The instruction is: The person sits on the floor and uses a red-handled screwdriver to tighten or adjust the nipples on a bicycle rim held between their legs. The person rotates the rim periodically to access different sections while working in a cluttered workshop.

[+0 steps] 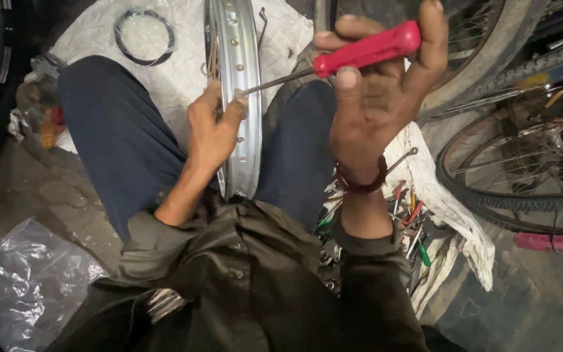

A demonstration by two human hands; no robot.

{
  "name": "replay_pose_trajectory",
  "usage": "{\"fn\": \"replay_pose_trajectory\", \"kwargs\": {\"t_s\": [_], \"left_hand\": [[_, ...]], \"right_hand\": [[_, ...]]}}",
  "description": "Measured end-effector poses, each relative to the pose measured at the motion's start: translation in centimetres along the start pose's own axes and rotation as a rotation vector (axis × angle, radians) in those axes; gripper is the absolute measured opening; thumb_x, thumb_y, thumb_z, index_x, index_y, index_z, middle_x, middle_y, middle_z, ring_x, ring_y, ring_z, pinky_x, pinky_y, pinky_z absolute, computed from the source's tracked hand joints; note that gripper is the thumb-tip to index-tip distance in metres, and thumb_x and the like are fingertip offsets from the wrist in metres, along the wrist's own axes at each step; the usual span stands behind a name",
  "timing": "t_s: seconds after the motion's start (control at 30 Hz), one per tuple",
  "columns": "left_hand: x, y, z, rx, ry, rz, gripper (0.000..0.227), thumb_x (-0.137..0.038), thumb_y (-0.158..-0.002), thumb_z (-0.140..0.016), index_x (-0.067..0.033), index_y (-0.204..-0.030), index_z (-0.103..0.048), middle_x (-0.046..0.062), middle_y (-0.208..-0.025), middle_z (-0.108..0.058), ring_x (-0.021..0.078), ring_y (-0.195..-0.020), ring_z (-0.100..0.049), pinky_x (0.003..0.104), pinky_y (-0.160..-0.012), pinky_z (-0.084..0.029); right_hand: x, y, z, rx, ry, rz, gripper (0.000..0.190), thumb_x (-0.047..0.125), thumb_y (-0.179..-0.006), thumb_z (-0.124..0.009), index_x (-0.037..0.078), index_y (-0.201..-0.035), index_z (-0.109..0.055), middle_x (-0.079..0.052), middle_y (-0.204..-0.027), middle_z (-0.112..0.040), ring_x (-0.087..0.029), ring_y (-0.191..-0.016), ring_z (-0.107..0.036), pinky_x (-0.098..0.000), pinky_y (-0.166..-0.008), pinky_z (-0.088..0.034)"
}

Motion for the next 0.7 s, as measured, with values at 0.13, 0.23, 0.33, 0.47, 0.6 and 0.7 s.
{"fn": "replay_pose_trajectory", "kwargs": {"t_s": [0.13, 0.23, 0.33, 0.47, 0.6, 0.7], "left_hand": [[-0.3, 0.3, -0.2, -0.008, -0.01, 0.033, 0.017, -0.012, -0.098, -0.062, 0.001, -0.106, -0.069, 0.01, -0.079, -0.069, 0.0136, -0.071, -0.064, 0.032, -0.065, -0.051], [-0.5, 0.4, -0.1, -0.017, 0.008, 0.044, 0.018, -0.013, -0.099, -0.063, 0.001, -0.109, -0.069, 0.008, -0.078, -0.069, 0.0126, -0.067, -0.063, 0.032, -0.059, -0.052], [-0.5, 0.5, -0.2, -0.011, 0.077, 0.112, 0.023, -0.016, -0.097, -0.063, 0.001, -0.113, -0.068, 0.006, -0.076, -0.068, 0.0098, -0.06, -0.062, 0.029, -0.048, -0.053], [0.0, 0.8, -0.1, -0.004, 0.063, 0.098, 0.023, -0.017, -0.098, -0.064, 0.0013, -0.112, -0.068, 0.005, -0.076, -0.068, 0.0095, -0.06, -0.061, 0.029, -0.048, -0.052], [1.8, 0.6, -0.3, -0.036, -0.009, 0.03, 0.025, -0.023, -0.1, -0.066, 0.0008, -0.106, -0.07, 0.008, -0.075, -0.069, 0.013, -0.064, -0.061, 0.035, -0.058, -0.051], [3.7, 0.9, -0.6, -0.01, -0.158, 0.259, 0.032, -0.032, -0.095, -0.066, -0.0015, -0.098, -0.072, 0.015, -0.064, -0.066, 0.0192, -0.056, -0.064, 0.039, -0.058, -0.05]], "right_hand": [[-0.2, 0.5, 0.2, -0.007, 0.005, 0.011, 0.068, 0.005, -0.116, -0.065, 0.019, -0.16, -0.015, -0.019, -0.129, -0.061, -0.026, -0.11, -0.07, -0.0357, -0.1, -0.059], [-0.5, 0.5, 0.4, -0.013, 0.006, 0.027, 0.067, 0.005, -0.116, -0.064, 0.019, -0.159, -0.015, -0.02, -0.131, -0.063, -0.026, -0.109, -0.07, -0.0358, -0.099, -0.059], [-0.5, 0.3, 0.7, -0.012, 0.023, 0.059, 0.066, 0.004, -0.117, -0.064, 0.019, -0.16, -0.017, -0.019, -0.131, -0.062, -0.026, -0.11, -0.07, -0.0361, -0.1, -0.059], [-0.9, 0.6, 0.9, -0.012, 0.019, 0.053, 0.065, 0.003, -0.117, -0.062, 0.018, -0.16, -0.016, -0.02, -0.133, -0.062, -0.026, -0.11, -0.069, -0.0378, -0.101, -0.06], [-2.2, 0.9, 1.5, -0.027, 0.033, 0.075, 0.064, 0.0, -0.116, -0.06, 0.016, -0.161, -0.017, -0.02, -0.133, -0.064, -0.026, -0.11, -0.07, -0.038, -0.099, -0.06], [-2.7, 1.0, 1.5, -0.038, 0.034, 0.064, 0.065, -0.001, -0.116, -0.06, 0.013, -0.162, -0.017, -0.021, -0.136, -0.062, -0.027, -0.117, -0.067, -0.0401, -0.105, -0.059]]}}
Point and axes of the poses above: each hand's wrist, its own y-axis away from the middle knuckle, its own z-axis out of the back of the hand, x = y × z, the point moved 4 cm from there along -y, towards the middle knuckle
